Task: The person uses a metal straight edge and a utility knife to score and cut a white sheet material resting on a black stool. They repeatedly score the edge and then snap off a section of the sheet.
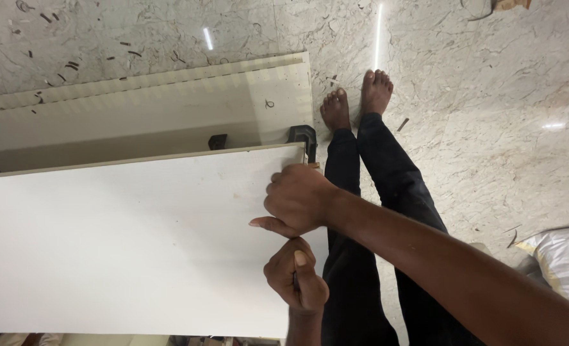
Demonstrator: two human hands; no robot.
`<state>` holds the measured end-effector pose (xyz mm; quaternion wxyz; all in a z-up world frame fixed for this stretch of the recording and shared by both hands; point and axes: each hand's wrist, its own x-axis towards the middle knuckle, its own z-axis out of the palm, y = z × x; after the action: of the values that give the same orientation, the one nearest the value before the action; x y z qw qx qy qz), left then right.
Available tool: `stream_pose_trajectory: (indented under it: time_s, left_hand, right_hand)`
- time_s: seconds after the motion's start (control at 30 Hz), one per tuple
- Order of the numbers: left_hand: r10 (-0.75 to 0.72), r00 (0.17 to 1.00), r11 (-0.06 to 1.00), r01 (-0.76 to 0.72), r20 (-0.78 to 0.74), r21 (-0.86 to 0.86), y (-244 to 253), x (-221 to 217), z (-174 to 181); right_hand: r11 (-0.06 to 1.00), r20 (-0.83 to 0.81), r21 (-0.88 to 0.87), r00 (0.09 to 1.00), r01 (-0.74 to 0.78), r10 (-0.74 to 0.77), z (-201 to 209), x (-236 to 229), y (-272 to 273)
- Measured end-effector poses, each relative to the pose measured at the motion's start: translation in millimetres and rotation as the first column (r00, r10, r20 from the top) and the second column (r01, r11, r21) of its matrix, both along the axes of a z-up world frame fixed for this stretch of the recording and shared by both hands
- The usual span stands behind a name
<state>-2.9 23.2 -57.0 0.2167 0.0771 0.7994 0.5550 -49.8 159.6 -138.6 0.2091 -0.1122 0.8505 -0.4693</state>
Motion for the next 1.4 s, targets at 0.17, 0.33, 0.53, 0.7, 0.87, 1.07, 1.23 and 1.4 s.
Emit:
stream_pose_trajectory:
  time_s: [0.17,0.33,0.53,0.7,0.87,1.07,1.23,1.4]
  left_hand:
    - [0.035,0.999,0.994,-0.032,0.032,-0.108,6.6,1.3,-2.7]
    - [-0.016,1.0,0.988,0.018,0.015,-0.153,18.2,4.2,-4.9]
    - [-0.038,0.998,0.999,0.037,0.05,0.012,12.8,5.7,5.6]
    - [-0.015,0.994,1.0,0.015,0.104,-0.002,12.1,-6.3,0.9]
    - [-0.033,0.998,0.999,0.034,0.047,-0.005,13.1,-3.2,6.7]
    - [0.013,0.995,0.99,0.0,0.099,-0.139,21.2,-7.2,4.5]
    - [-0.087,0.996,0.984,0.086,0.006,-0.155,23.6,7.9,21.7]
    - [0.018,0.994,0.983,0.002,0.107,-0.185,17.9,11.0,28.0]
  right_hand:
    - [1.0,0.018,0.005,0.999,0.028,-0.028,-6.9,3.5,1.8]
    - [0.957,-0.269,-0.147,0.921,0.251,-0.282,-8.5,10.4,5.8]
    - [0.975,-0.295,-0.095,0.929,0.202,-0.222,0.5,19.6,1.6]
    - [0.959,-0.283,-0.114,0.916,0.261,-0.283,3.0,7.9,7.1]
    - [0.947,-0.24,-0.174,0.921,0.271,-0.308,2.7,15.0,-3.5]
    - [0.914,-0.247,-0.231,0.888,0.334,-0.387,-29.0,16.5,-8.4]
    - [0.902,-0.357,-0.288,0.837,0.323,-0.414,-8.5,27.3,-12.5]
    - [0.919,-0.086,-0.265,0.942,0.291,-0.323,12.9,23.9,-8.5]
